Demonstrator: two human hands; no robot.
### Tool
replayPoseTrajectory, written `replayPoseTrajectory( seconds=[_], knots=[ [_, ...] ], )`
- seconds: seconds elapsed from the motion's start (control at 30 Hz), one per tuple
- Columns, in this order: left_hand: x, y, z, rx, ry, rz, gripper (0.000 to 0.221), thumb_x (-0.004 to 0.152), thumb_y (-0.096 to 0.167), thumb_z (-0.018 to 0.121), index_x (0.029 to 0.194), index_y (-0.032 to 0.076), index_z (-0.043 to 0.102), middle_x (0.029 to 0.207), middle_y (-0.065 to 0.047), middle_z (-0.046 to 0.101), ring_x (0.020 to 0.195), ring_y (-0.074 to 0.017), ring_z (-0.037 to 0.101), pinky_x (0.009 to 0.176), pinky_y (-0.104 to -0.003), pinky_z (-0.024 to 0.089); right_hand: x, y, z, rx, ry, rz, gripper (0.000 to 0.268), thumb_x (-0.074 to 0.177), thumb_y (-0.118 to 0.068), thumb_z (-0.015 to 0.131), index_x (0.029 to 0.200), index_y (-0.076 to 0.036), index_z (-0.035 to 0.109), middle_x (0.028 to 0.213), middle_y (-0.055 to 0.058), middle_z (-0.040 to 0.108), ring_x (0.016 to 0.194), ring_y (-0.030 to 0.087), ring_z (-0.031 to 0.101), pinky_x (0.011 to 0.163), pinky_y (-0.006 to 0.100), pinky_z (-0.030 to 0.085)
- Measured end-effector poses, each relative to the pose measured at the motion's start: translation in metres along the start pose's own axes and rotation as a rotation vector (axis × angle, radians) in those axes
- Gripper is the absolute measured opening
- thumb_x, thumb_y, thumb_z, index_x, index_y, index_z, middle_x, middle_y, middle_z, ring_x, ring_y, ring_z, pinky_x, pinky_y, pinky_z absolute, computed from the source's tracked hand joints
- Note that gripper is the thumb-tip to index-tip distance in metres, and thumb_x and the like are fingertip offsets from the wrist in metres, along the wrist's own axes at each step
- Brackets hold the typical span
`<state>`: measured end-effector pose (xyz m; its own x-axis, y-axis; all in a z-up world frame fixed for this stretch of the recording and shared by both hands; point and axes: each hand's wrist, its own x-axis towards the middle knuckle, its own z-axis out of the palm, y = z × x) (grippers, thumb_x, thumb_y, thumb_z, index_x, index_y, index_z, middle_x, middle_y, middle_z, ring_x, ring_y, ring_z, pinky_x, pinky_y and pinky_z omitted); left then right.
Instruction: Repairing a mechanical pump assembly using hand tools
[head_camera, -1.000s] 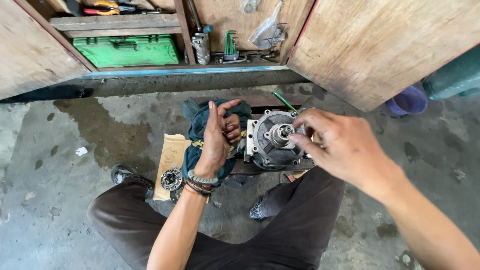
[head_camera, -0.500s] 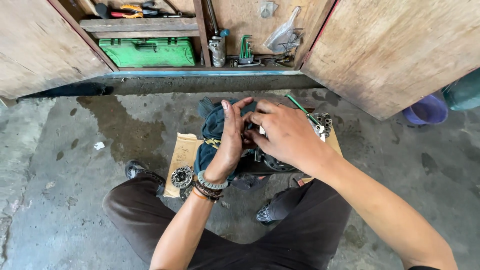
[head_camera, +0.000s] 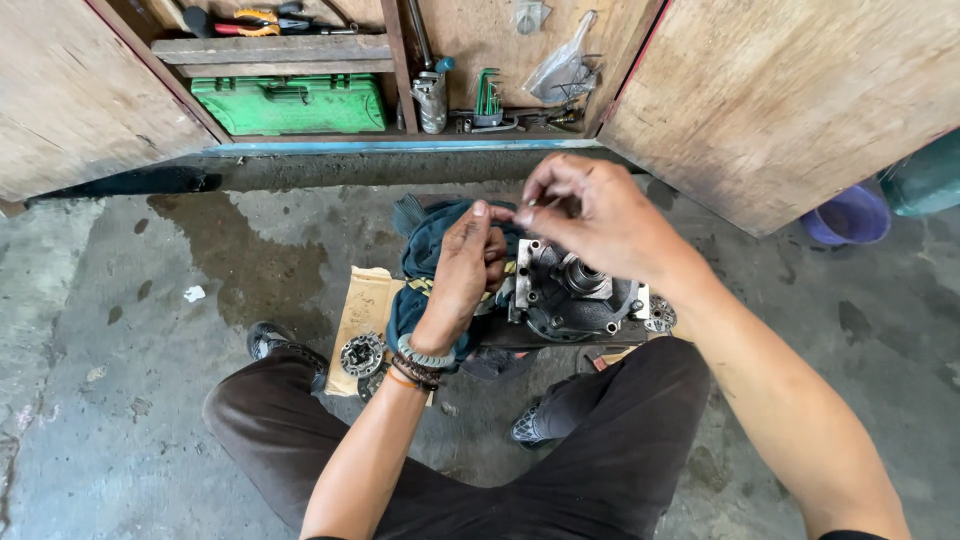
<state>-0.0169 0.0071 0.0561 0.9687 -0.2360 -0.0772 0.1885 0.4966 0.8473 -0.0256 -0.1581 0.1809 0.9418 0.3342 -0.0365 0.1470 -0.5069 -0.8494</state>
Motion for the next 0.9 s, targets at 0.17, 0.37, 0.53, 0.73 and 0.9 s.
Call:
replayPoseTrajectory(
  seconds=[0.17,0.37,0.53,0.73,0.9],
  knots=[
    [0.028,-0.045,-0.032,0.166,0.026,0.152,0.025,0.108,0.023,0.054,0.103,0.003,0.067,0.059,0.005,0.041,0.042,-0.0026,0.044,0.036,-0.017,0.030,0.000,-0.016,-0.010,-0.323,-0.036,0.022,0.015,0.096,-0.006,0.064,0.107,-0.001,0.073,0.096,0.015,0.071,0.102,0.033,0.071,0.093,0.050,0.055],
    [0.024,-0.067,-0.046,0.260,-0.112,0.175,0.019,0.103,0.017,0.063,0.118,0.006,0.069,0.071,0.004,0.063,0.063,0.0010,0.051,0.057,-0.014,0.038,0.019,0.018,-0.006,-0.776,-0.161,-0.034,0.015,0.089,-0.020,0.072,0.097,-0.008,0.077,0.085,0.015,0.076,0.088,0.040,0.074,0.079,0.057,0.059],
    [0.020,-0.064,-0.048,0.207,-0.217,0.204,0.032,0.101,0.009,0.065,0.133,0.007,0.067,0.089,-0.001,0.072,0.077,0.0007,0.058,0.073,-0.017,0.049,0.033,0.028,-0.006,-0.878,-0.224,-0.007,0.016,0.085,-0.030,0.074,0.087,-0.015,0.078,0.085,0.010,0.077,0.089,0.038,0.075,0.078,0.055,0.060],
    [0.034,-0.079,-0.052,0.175,-0.288,0.223,0.019,0.098,0.002,0.068,0.117,0.002,0.074,0.106,-0.013,0.075,0.100,-0.0110,0.063,0.087,-0.032,0.057,0.041,0.023,-0.004,-0.906,-0.249,-0.054,0.014,0.083,-0.027,0.076,0.085,-0.014,0.079,0.079,0.012,0.076,0.081,0.040,0.075,0.072,0.055,0.061],
    [0.033,-0.075,-0.046,0.146,-0.284,0.231,0.015,0.095,-0.003,0.069,0.109,-0.001,0.072,0.104,-0.008,0.073,0.099,-0.0101,0.062,0.088,-0.032,0.058,0.042,0.015,0.000,-0.873,-0.291,-0.117,0.013,0.082,-0.022,0.076,0.084,-0.009,0.078,0.078,0.014,0.075,0.081,0.040,0.075,0.071,0.056,0.061]
  ],
)
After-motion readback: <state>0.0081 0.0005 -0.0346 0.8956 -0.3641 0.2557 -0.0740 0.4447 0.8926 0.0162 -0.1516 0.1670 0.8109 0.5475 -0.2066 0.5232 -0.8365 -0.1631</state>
